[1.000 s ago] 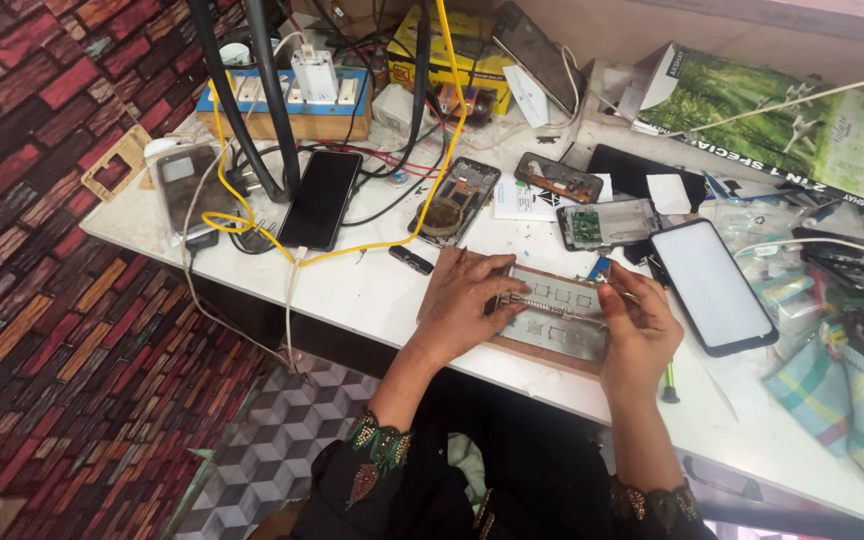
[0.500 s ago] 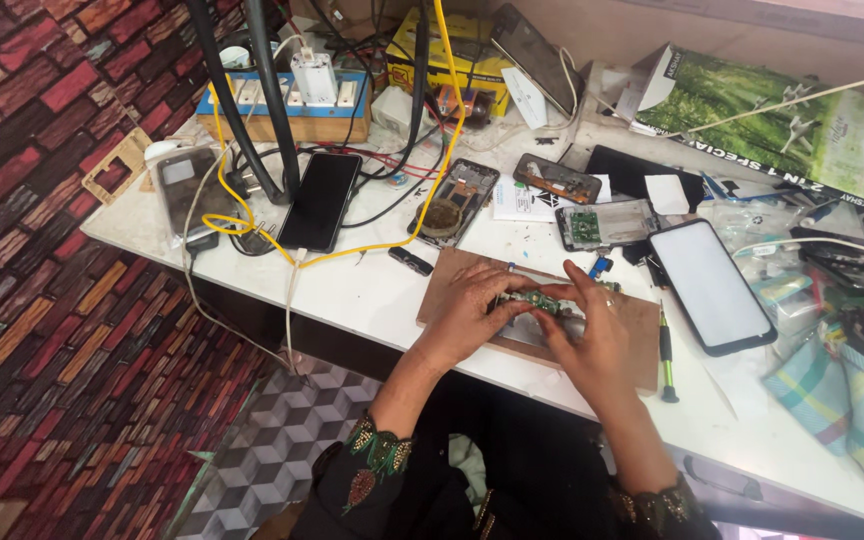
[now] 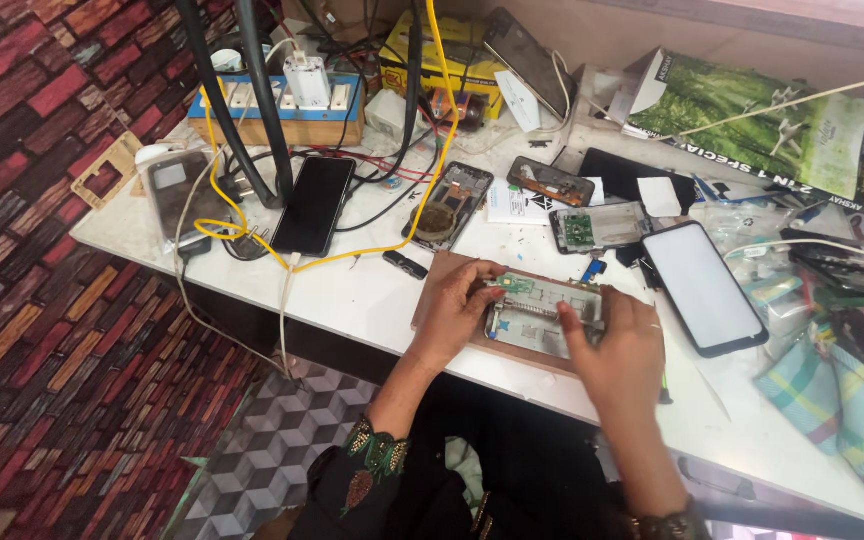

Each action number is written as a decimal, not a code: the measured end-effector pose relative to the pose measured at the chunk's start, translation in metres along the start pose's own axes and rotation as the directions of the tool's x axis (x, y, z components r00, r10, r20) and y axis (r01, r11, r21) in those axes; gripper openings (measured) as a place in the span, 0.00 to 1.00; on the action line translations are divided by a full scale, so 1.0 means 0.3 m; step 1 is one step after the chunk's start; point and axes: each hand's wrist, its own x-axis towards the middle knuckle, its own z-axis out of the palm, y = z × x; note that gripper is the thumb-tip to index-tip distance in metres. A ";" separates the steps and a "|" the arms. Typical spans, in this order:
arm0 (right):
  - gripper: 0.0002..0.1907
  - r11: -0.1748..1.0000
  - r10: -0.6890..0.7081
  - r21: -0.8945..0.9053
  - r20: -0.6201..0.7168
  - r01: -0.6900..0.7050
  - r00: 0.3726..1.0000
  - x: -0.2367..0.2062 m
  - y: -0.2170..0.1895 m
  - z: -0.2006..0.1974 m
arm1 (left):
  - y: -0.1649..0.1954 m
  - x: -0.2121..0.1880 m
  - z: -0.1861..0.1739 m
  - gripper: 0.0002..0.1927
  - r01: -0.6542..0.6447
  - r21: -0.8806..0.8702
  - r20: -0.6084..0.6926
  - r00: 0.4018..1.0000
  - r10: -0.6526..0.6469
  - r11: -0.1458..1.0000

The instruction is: The person secures a small circuit board into a metal jig on a workbench, then uses a soldering iron to apply heat to specific points on the board. The person handles the board and jig with both hands and uses the soldering iron with the right hand.

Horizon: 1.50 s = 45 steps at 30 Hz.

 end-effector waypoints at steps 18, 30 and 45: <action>0.10 0.923 0.184 0.356 -0.064 -0.150 0.981 -0.053 0.012 0.019 | 0.023 -0.010 -0.022 0.11 0.028 0.072 -0.002 1.000 -0.028 0.997; 0.09 0.744 0.249 0.625 0.073 -0.239 0.966 -0.066 0.082 -0.001 | 0.019 -0.007 -0.029 0.10 0.021 0.028 0.009 1.000 -0.021 0.999; 0.11 0.733 0.210 0.639 0.111 -0.232 0.971 -0.069 0.078 -0.007 | 0.035 -0.007 0.043 0.10 -0.297 0.443 0.174 0.954 0.244 0.846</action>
